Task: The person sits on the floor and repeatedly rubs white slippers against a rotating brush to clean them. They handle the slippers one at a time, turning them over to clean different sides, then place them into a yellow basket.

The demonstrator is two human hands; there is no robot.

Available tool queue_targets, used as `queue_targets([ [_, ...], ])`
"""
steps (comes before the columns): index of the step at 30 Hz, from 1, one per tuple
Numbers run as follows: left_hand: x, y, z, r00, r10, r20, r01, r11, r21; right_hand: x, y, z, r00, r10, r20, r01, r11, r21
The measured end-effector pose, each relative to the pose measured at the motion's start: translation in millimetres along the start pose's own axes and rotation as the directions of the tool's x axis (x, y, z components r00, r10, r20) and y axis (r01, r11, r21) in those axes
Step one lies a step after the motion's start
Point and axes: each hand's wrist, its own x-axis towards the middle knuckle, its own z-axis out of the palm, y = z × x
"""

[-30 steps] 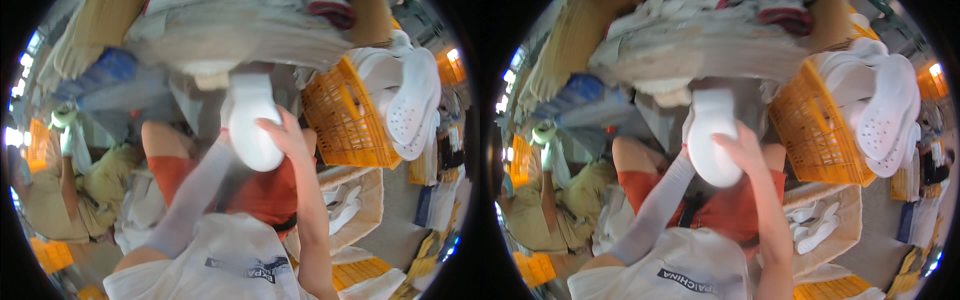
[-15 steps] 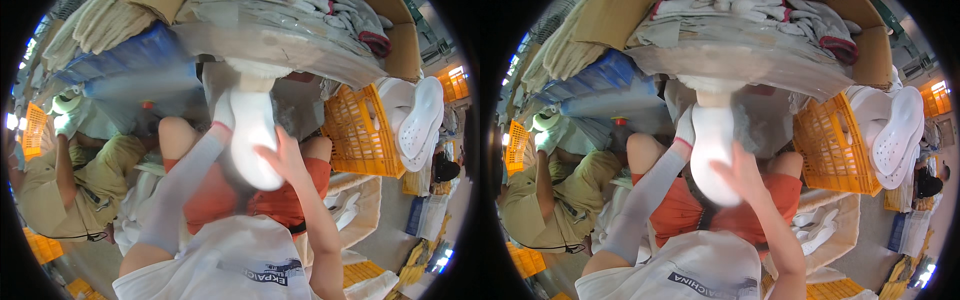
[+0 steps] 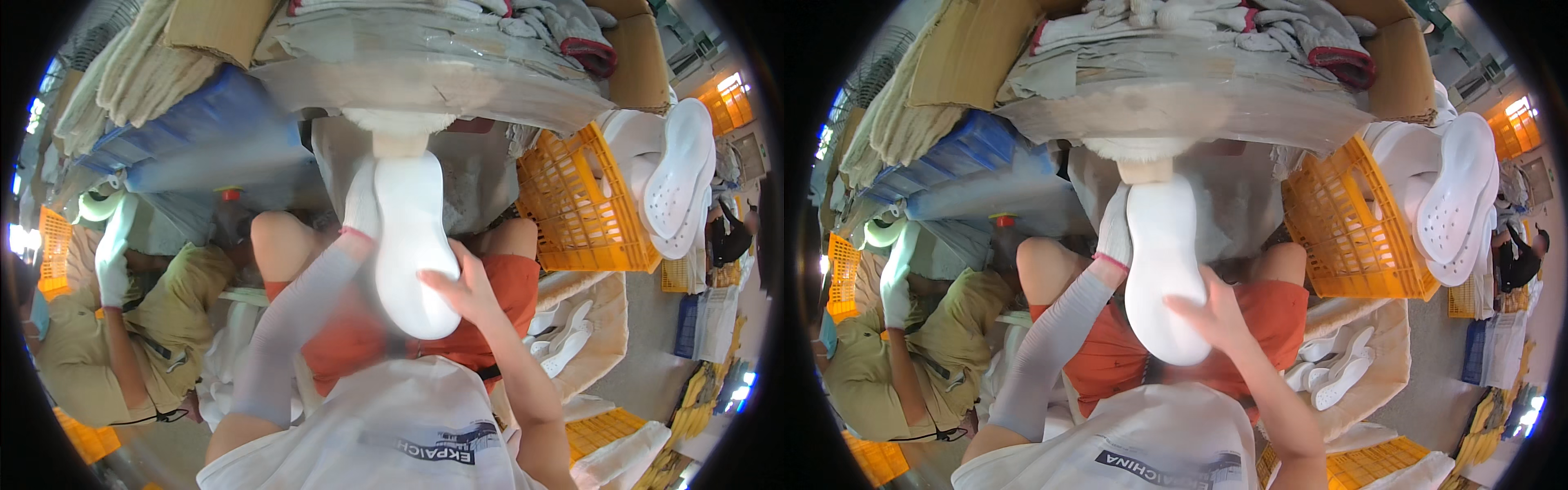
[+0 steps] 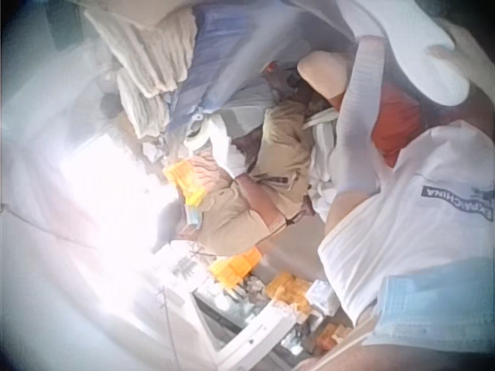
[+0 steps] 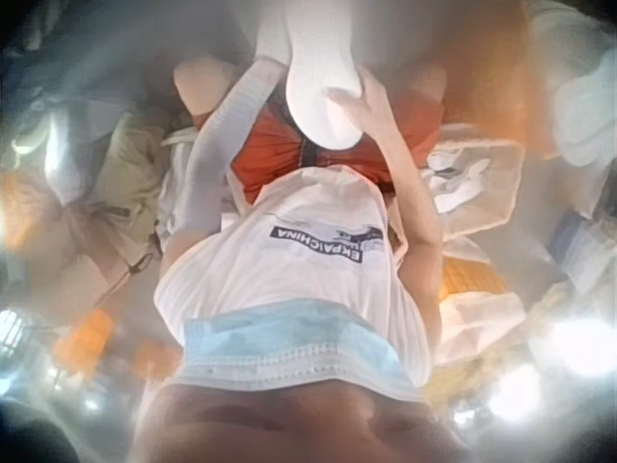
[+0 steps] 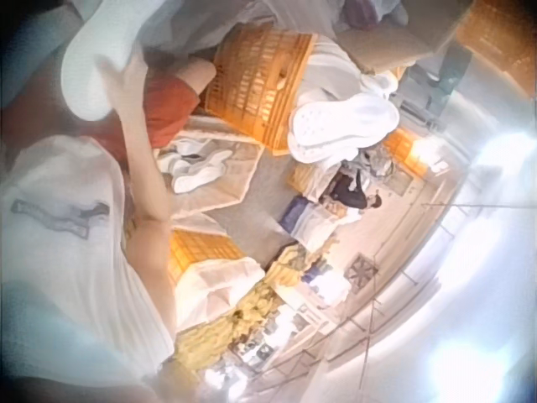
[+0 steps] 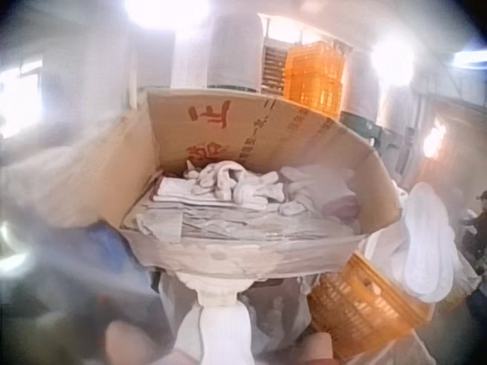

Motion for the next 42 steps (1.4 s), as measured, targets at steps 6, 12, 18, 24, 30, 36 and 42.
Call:
queue_targets([
  [6, -32.7, 20.5, 34.1, 0.995, -0.089, 0.053, 0.099, 0.971, -0.218, -12.6, 39.4, -16.4, 0.998, 0.049, 0.031, -0.053, 0.983, 0.178],
  [12, -7.1, -55.1, 67.7, 0.917, -0.125, 0.378, 0.279, 0.879, -0.387, 29.2, -14.7, -74.5, 0.998, 0.061, -0.028, -0.046, 0.922, 0.384],
  [18, 10.5, -90.6, 113.0, 0.930, -0.181, 0.320, 0.295, 0.887, -0.356, 103.1, -15.8, -108.9, 0.998, 0.043, 0.035, -0.050, 0.972, 0.229],
  [24, -40.7, -57.2, 85.1, 0.977, 0.064, 0.205, -0.031, 0.987, -0.160, 8.7, 39.5, -107.0, 0.977, -0.180, 0.112, 0.156, 0.969, 0.191],
  [30, -16.8, 5.6, 23.9, 0.994, -0.109, -0.013, 0.107, 0.990, -0.087, 40.8, -9.5, -39.4, 0.990, 0.083, 0.110, -0.081, 0.996, -0.029],
  [36, 1.3, 20.1, -0.7, 0.982, -0.145, -0.121, 0.112, 0.963, -0.245, 84.3, -2.6, -1.8, 0.980, -0.181, 0.084, 0.199, 0.907, -0.371],
  [42, -38.0, 13.6, -2.4, 0.937, 0.263, 0.229, -0.348, 0.656, 0.670, -11.1, -13.3, -3.8, 0.992, -0.109, 0.064, 0.120, 0.971, -0.205],
])
